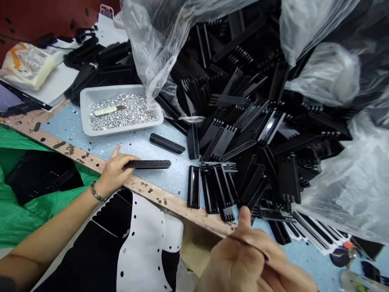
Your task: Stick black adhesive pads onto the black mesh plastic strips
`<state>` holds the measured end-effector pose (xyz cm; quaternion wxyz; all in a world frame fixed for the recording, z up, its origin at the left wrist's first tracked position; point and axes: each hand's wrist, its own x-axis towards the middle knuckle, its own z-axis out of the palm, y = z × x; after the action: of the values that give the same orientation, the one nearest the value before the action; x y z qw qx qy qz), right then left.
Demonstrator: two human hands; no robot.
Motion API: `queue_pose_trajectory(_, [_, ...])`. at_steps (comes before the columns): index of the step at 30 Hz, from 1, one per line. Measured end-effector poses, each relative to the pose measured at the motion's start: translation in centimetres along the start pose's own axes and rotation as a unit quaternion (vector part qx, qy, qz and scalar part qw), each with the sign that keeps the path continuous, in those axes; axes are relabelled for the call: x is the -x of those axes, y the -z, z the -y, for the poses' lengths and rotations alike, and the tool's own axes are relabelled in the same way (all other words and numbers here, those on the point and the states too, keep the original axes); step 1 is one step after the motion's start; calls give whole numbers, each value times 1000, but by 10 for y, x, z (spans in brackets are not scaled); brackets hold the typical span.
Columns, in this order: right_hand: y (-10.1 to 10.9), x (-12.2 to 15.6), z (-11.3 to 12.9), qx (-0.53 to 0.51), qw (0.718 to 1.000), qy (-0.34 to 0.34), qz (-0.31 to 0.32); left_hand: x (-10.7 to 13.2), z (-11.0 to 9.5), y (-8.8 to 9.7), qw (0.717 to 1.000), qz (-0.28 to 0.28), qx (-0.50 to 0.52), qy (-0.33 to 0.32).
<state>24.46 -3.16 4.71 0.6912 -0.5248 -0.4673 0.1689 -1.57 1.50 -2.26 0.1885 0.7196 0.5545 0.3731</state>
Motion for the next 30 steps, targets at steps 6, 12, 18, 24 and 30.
queue_pose_trajectory(6, [-14, -4, 0, -67, 978, -158, 119, 0, -7, -14, 992, 124, -10, -31])
queue_pose_trajectory(12, [-32, 2, -27, -101, 923, -336, 159, 16, -4, 16, 987, 153, 55, 16])
queue_pose_trajectory(18, [-44, 8, -42, -126, 893, -404, 154, 21, -7, 12, 933, 191, 237, 193])
queue_pose_trajectory(24, [-52, 14, -55, -129, 881, -430, 151, 16, -5, 3, 870, 216, 348, 274])
queue_pose_trajectory(30, [-55, 16, -59, -104, 882, -436, 143, 19, -1, 1, 859, 213, 362, 292])
